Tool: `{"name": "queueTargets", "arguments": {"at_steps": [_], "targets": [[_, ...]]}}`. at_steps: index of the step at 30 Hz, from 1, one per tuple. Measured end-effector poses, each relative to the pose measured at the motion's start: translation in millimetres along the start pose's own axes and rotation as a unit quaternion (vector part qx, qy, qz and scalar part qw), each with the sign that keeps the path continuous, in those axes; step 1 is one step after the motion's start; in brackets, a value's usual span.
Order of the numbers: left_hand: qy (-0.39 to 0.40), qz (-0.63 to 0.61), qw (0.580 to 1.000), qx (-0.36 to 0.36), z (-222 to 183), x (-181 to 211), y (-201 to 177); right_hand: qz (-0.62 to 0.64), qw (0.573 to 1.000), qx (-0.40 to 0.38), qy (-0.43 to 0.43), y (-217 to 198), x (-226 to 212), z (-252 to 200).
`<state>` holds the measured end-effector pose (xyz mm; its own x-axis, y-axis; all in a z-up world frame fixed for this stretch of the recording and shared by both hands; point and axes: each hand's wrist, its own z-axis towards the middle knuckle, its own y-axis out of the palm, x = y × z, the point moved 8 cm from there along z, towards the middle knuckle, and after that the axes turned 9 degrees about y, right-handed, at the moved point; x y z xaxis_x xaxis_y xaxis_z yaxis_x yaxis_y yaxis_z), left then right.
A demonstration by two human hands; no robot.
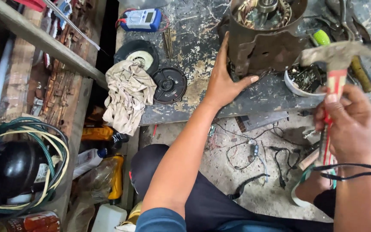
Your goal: Disassembling an electric motor using a screwdriver and a hammer on a repair bench to access internal components.
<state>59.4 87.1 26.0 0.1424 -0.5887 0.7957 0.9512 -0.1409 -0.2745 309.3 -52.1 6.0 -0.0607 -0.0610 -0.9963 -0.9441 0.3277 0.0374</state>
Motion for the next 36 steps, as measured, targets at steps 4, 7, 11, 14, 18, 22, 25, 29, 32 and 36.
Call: {"name": "queueTargets", "arguments": {"at_steps": [4,7,11,14,18,22,25,29,32,36], "targets": [[-0.016,0.036,0.999,-0.006,-2,0,0,0.126,0.989,0.07,-0.013,-1,-3,-3],[-0.002,0.014,1.0,-0.002,-4,-7,1,-0.005,1.0,-0.008,-0.021,15,-1,-9],[-0.029,0.003,1.0,-0.004,-4,-5,-3,-0.029,0.999,-0.012,-0.041,6,-3,-3],[-0.048,0.033,0.998,-0.008,-7,-8,2,0.092,0.994,0.059,0.002,1,2,-8],[-0.044,0.008,0.999,-0.003,-3,-4,-1,-0.043,0.999,-0.006,-0.021,2,-1,-5],[-0.03,0.042,0.999,0.004,-6,-6,1,0.094,0.994,0.058,-0.011,-3,6,-3],[-0.039,0.042,0.998,0.014,-5,-13,2,-0.015,1.0,-0.003,-0.003,10,8,-6],[-0.033,0.03,0.999,0.021,-7,-15,-2,-0.012,1.0,-0.006,-0.007,13,6,-7],[-0.026,0.037,0.999,0.029,-11,-16,1,0.062,0.998,0.015,-0.008,11,11,-8],[-0.015,0.033,0.999,0.033,-11,-17,2,0.008,1.0,0.021,0.002,8,12,-7]]}}
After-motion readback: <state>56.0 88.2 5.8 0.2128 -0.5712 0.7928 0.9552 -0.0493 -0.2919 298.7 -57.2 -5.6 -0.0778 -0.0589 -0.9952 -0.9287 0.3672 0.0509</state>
